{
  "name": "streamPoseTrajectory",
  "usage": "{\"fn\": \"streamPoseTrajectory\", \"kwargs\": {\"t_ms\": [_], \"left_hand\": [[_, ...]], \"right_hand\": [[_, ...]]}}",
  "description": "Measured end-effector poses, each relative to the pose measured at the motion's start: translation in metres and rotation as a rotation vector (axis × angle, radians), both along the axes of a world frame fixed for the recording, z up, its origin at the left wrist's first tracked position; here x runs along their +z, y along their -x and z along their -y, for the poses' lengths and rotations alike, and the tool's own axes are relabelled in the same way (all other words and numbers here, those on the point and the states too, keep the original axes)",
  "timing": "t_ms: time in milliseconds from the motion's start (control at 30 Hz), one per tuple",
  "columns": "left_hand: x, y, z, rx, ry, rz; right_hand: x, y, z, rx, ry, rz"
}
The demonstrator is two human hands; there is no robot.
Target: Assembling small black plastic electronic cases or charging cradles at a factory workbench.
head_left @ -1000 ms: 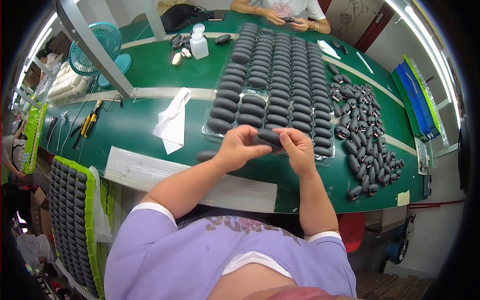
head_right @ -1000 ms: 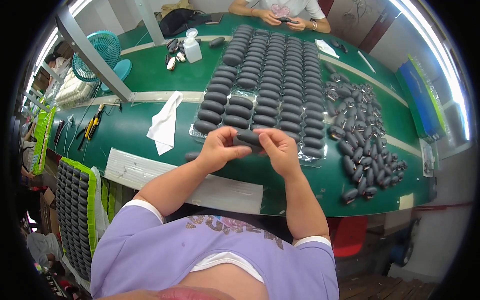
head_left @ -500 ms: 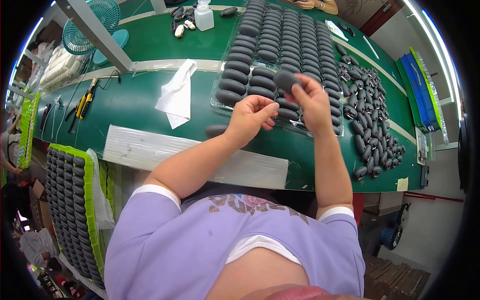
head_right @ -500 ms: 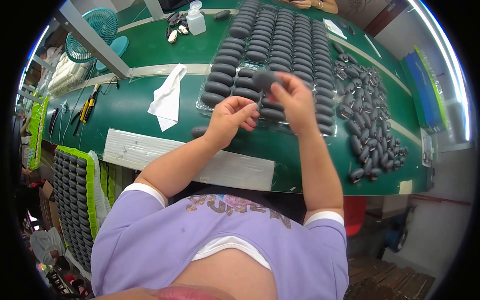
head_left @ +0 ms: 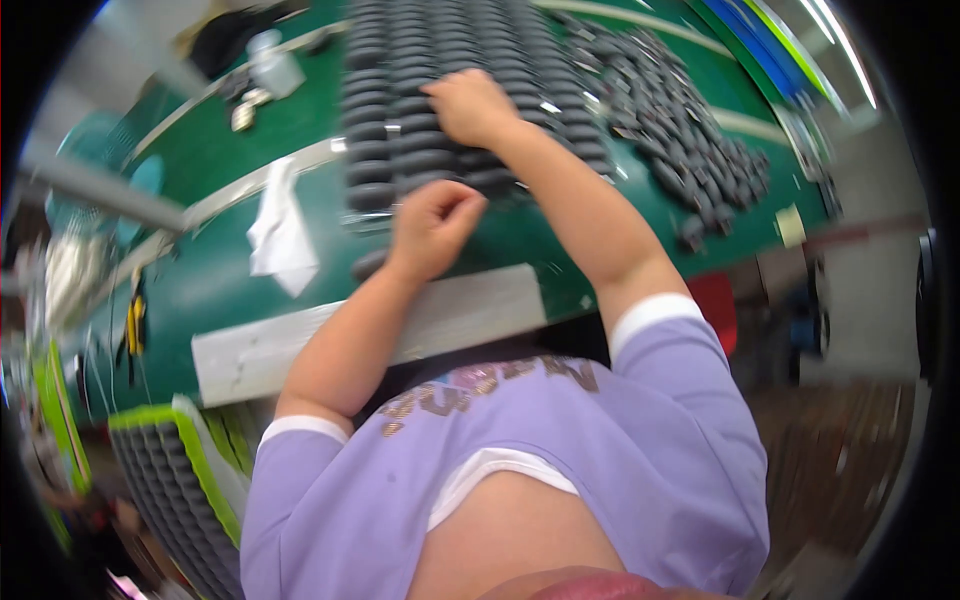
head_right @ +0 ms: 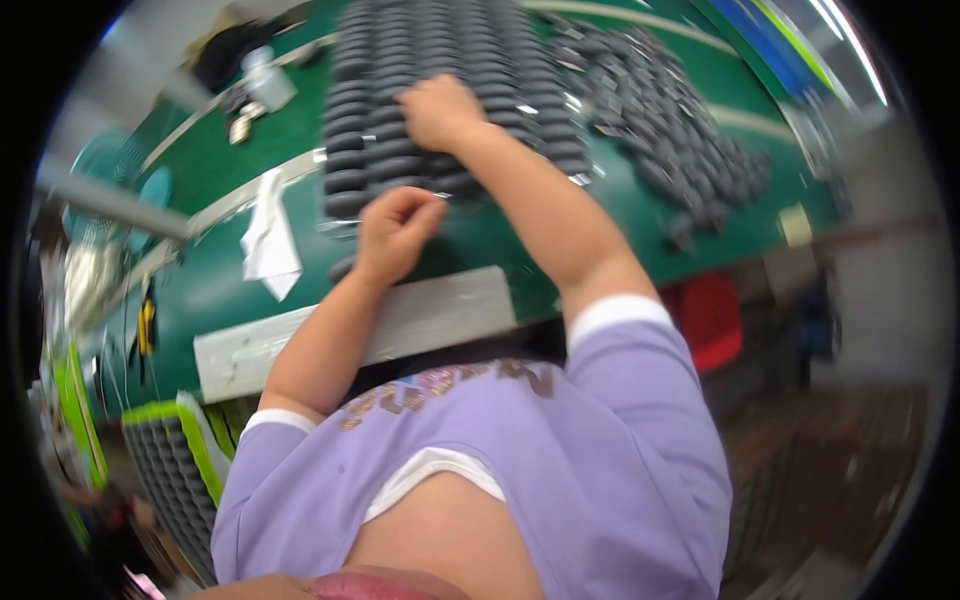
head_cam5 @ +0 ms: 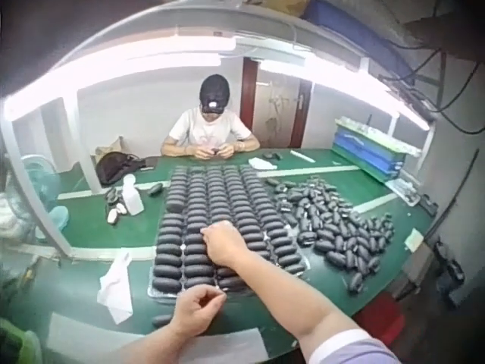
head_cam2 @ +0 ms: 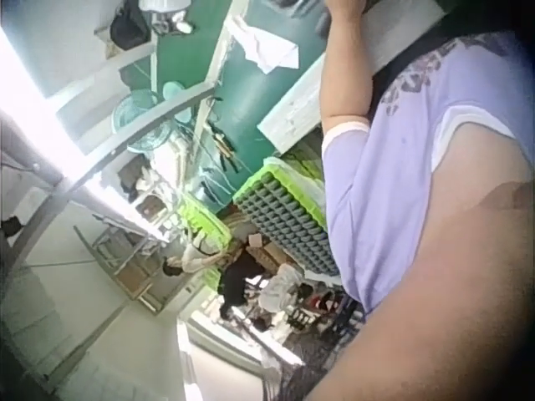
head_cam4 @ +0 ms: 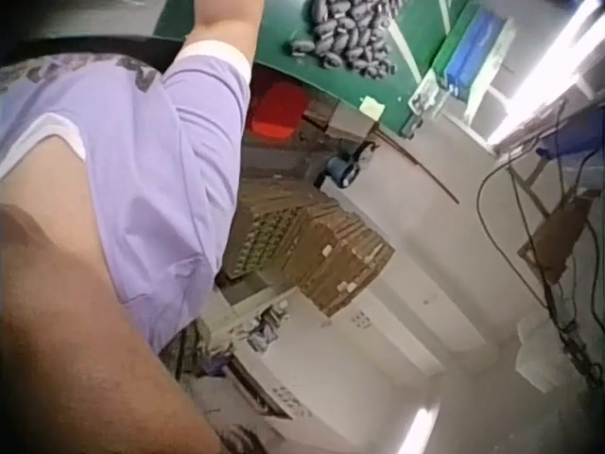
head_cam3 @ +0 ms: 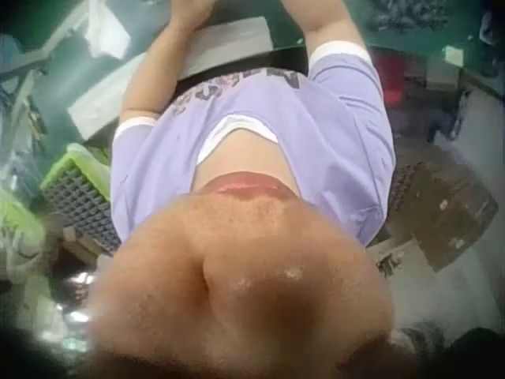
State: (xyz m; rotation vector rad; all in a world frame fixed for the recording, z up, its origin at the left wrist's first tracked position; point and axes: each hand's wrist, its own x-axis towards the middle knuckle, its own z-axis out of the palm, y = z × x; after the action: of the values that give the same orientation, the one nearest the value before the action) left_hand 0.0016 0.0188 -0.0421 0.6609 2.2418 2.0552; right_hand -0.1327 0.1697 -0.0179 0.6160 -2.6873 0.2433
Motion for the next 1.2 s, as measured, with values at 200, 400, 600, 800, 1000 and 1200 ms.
{"fn": "streamPoseTrajectory", "kwargs": {"t_ms": [200,400,600,800,1000,1200], "left_hand": [[0.006,-0.003,-0.002,-0.135,-0.055,0.095],[0.007,-0.007,-0.004,-0.148,-0.080,0.124],[0.013,-0.018,-0.023,-0.113,0.007,0.035],[0.007,-0.028,-0.025,-0.181,-0.008,0.114],[0.019,-0.042,-0.031,-0.224,-0.103,0.328],[0.031,-0.018,-0.006,-0.119,-0.247,0.307]], "right_hand": [[0.026,-0.129,-0.069,-0.145,0.441,-0.266],[0.014,-0.248,-0.195,-1.067,0.156,-0.199],[-0.003,-0.277,-0.214,-1.026,0.082,-0.027],[0.007,-0.263,-0.198,-0.871,0.617,0.013],[0.016,-0.231,-0.073,-0.092,1.638,0.514],[0.025,-0.194,-0.031,0.034,1.299,0.514]]}}
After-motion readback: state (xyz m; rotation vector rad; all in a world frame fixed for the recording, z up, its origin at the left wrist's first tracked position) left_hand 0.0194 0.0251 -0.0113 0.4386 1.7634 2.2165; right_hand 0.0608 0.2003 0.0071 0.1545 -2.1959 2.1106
